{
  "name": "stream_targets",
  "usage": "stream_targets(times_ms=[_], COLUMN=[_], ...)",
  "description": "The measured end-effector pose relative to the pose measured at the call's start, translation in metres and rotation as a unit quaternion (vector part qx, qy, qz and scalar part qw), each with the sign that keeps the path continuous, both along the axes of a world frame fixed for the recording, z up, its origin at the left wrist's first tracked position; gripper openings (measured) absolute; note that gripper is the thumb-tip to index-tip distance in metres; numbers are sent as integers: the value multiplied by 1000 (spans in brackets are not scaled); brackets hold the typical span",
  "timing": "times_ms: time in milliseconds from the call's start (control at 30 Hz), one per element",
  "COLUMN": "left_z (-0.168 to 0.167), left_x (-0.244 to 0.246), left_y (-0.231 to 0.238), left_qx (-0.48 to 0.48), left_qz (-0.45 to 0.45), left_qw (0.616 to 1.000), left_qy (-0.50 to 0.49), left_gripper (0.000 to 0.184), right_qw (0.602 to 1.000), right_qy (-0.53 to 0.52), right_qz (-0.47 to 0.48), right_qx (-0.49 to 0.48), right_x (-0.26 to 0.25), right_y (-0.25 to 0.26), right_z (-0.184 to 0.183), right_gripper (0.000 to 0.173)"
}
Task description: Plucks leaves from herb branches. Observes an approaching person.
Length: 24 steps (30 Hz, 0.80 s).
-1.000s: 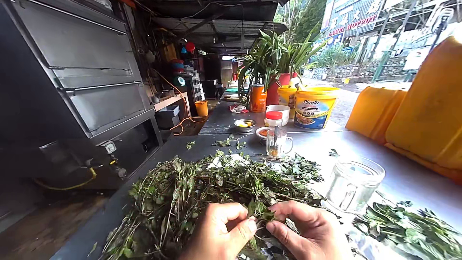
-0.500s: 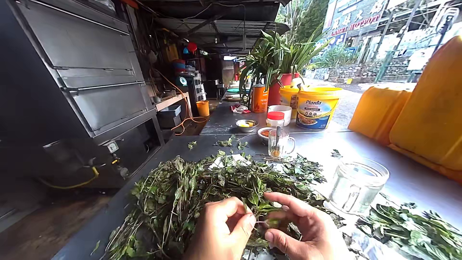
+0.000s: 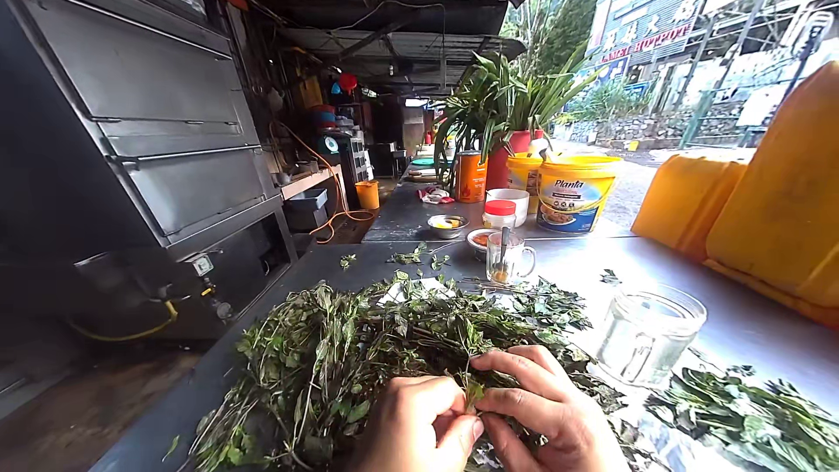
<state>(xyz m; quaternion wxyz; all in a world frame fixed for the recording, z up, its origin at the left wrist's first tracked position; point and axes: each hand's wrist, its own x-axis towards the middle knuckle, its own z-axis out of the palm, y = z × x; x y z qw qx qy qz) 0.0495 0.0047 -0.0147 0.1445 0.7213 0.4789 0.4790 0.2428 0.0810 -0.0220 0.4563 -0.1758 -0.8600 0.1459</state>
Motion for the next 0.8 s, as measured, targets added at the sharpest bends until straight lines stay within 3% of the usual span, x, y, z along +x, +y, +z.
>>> stream_targets(times_ms=[200, 500, 633, 800], left_z=[4, 11, 13, 15], left_x=[3, 15, 17, -9], left_y=[-3, -10, -13, -8], left_qx=[-20, -14, -13, 19], left_qz=[-14, -9, -40, 105], left_qw=[1000, 999, 999, 994], left_qy=[17, 29, 26, 0], left_gripper=[5, 10, 12, 10], right_qw=[999, 997, 992, 967], right_qy=[-17, 6, 50, 128], right_qz=[-8, -14, -78, -188], right_qx=[37, 71, 85, 117], right_x=[2, 2, 20, 49], right_y=[0, 2, 13, 23], right_z=[2, 2, 6, 23], right_gripper=[10, 13, 11, 9])
